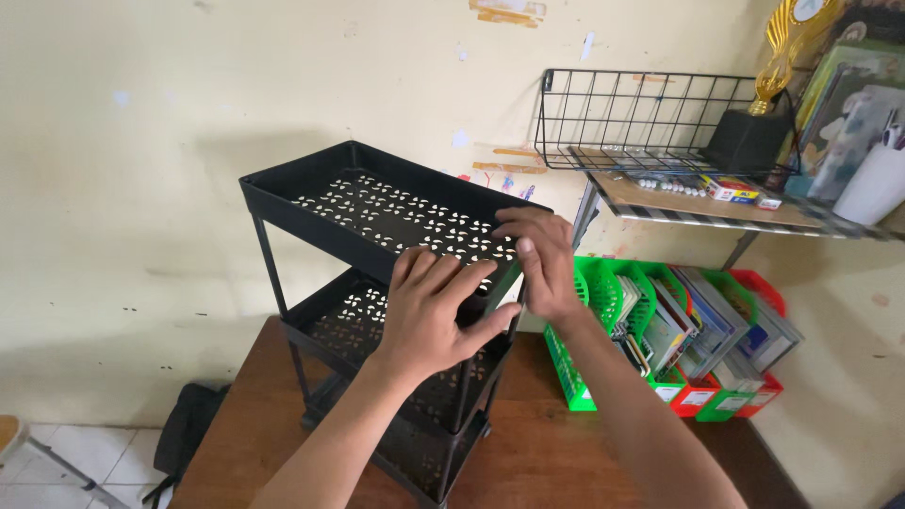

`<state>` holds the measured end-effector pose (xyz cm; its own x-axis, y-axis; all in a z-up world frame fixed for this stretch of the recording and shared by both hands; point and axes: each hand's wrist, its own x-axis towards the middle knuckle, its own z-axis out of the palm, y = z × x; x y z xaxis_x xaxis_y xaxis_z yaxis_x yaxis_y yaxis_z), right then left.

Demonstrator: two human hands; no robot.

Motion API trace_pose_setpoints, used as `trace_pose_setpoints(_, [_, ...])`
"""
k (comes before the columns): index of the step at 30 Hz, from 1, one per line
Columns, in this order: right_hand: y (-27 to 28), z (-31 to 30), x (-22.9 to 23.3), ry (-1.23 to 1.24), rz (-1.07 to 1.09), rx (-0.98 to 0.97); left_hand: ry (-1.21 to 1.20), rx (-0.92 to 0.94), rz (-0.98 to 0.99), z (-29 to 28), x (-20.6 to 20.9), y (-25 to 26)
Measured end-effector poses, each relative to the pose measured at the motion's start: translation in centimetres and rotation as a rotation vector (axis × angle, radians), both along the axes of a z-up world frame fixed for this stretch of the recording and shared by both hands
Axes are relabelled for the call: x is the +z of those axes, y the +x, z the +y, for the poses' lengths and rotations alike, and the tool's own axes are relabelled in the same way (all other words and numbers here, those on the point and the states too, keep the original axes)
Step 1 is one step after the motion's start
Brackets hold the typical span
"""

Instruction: The person assembles a three-tier black plastic rolling shelf by inserting vertical poles into the base and attaching perforated trays to each level. The person secures the trays by snapping them onto the poles and adjusts their positions to ensure stability.

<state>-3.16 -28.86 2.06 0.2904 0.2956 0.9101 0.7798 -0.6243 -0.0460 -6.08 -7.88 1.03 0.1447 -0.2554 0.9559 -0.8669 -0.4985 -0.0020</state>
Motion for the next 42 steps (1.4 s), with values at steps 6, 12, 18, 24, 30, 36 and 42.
trace_pose_setpoints(6, [1.1,-3.3,2.1,-0.096,0.154,-0.116,0.052,-0.12,0.018,2.2,-1.0,3.2])
trace_pose_setpoints(12, [-1.3,-2.1,1.3,-0.116,0.22,-0.12,0.006,-0.245,0.153,7.8,-1.6,5.2])
trace_pose_setpoints(18, [-4.0,0.5,1.7,-0.09,0.177,-0.076,-0.102,-0.336,0.244,11.8,-1.1,6.6])
trace_pose_setpoints(24, [-5.6,1.7,2.0,-0.086,0.161,0.011,-0.31,-0.337,0.375,12.9,-0.7,8.1])
trace_pose_setpoints(30, [-6.2,1.5,1.3,-0.059,0.13,0.008,-0.339,-0.284,0.335,12.3,-1.0,8.2])
trace_pose_setpoints(36, [-6.0,0.5,0.1,-0.016,0.081,-0.028,-0.275,-0.073,0.231,10.4,0.0,6.1])
trace_pose_setpoints(42, [-5.8,0.2,-0.1,0.01,0.153,-0.032,-0.017,0.04,-0.082,5.2,1.0,2.3])
